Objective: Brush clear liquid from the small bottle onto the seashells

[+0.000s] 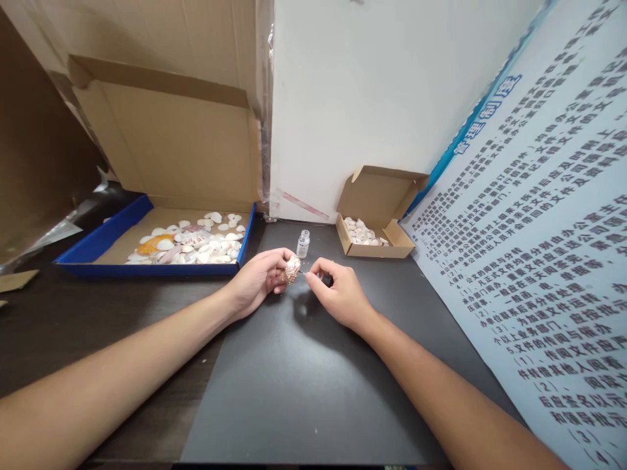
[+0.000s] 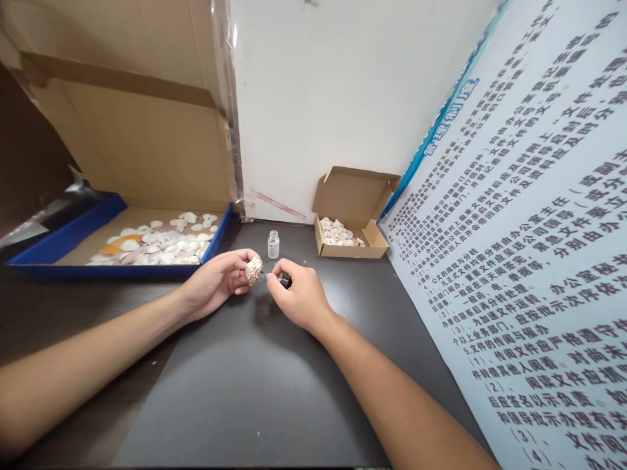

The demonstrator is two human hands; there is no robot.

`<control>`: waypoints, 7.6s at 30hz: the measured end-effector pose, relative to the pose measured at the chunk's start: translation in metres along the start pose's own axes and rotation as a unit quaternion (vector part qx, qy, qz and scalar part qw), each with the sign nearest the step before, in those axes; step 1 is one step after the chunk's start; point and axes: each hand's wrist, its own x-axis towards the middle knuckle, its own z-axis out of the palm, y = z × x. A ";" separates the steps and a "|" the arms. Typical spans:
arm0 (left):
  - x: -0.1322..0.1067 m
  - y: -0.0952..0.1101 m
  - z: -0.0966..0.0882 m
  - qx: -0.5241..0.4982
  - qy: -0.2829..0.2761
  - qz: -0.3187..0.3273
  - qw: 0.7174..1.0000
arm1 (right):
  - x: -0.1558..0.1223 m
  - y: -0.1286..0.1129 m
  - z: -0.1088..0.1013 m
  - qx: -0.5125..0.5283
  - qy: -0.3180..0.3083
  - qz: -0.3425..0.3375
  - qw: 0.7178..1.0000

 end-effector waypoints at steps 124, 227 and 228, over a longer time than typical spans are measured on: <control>-0.001 -0.001 0.002 0.074 0.003 0.018 0.997 | 0.000 -0.002 -0.002 0.032 0.025 -0.020 0.999; 0.000 -0.006 0.000 0.095 0.018 0.027 0.995 | -0.002 -0.004 -0.001 -0.003 0.030 -0.004 1.000; 0.000 -0.006 0.000 0.095 0.017 0.027 0.995 | -0.002 -0.005 -0.001 0.008 0.030 -0.013 0.999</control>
